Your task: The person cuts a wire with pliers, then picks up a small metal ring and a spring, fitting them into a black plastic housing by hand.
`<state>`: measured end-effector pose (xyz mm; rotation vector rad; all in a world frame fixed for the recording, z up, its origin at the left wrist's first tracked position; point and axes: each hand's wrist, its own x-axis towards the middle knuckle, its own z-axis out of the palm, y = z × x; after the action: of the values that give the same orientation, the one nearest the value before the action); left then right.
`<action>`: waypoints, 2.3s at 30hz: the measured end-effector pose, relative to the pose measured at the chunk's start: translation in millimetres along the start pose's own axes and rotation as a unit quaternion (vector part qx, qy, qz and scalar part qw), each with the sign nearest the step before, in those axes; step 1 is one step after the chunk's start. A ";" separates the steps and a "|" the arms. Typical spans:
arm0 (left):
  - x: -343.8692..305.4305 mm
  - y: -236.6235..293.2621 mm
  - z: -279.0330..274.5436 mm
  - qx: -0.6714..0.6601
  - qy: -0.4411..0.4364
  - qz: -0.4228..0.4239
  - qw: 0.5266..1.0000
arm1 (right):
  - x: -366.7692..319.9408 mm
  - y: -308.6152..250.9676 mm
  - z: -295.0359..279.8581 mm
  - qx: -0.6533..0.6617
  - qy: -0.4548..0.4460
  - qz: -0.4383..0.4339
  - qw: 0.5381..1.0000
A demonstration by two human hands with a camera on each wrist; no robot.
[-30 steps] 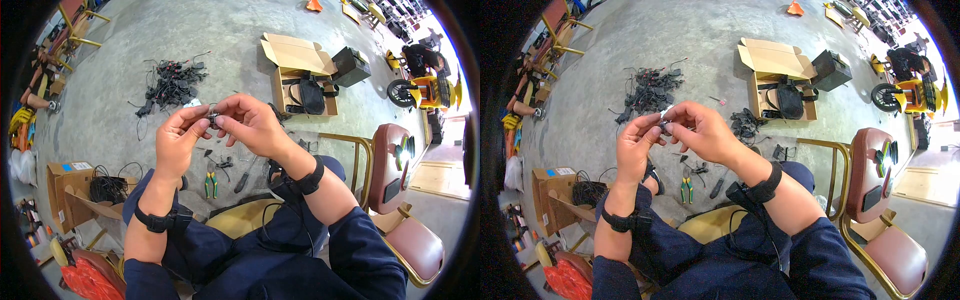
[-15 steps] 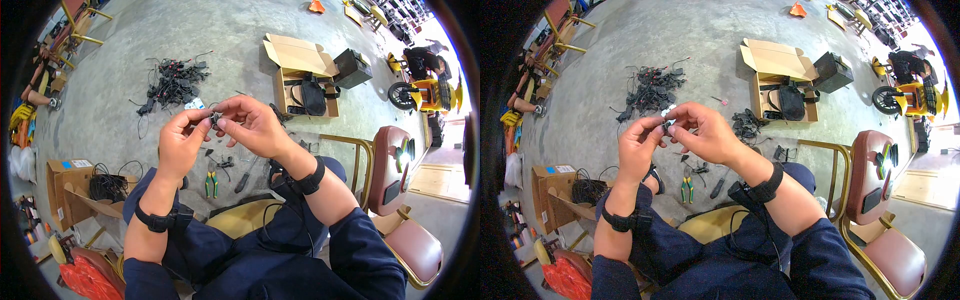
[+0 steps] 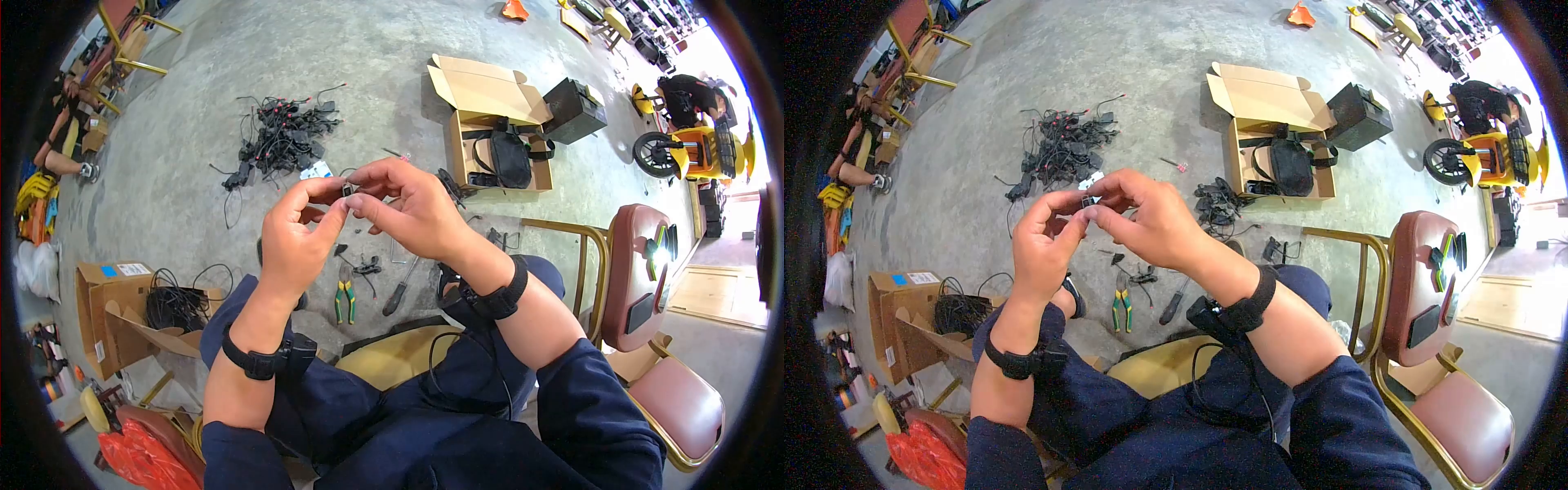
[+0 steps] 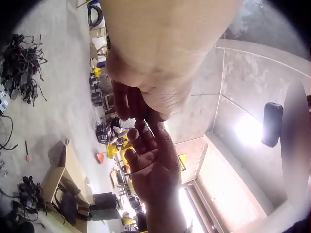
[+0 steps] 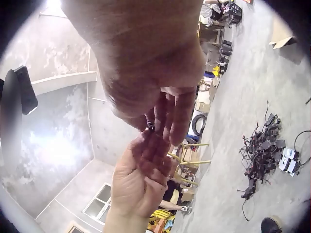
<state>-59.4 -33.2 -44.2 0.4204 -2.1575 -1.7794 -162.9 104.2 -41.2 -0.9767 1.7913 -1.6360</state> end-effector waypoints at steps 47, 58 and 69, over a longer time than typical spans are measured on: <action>2.4 -10.5 -7.0 -0.089 -0.029 -0.057 0.994 | 8.0 -0.5 -10.0 0.148 -0.053 0.178 0.971; 6.9 -14.5 -6.2 -0.088 -0.035 -0.065 0.993 | 5.8 -5.8 -7.2 0.133 -0.005 0.154 0.979; 7.3 -12.2 -4.4 -0.111 -0.033 -0.066 0.991 | 10.6 -4.6 -10.8 0.203 -0.019 0.191 0.960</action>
<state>-63.9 -42.5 -55.0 0.4654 -1.9847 -2.1057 -176.9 102.4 -34.2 -0.4415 1.4240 -1.6268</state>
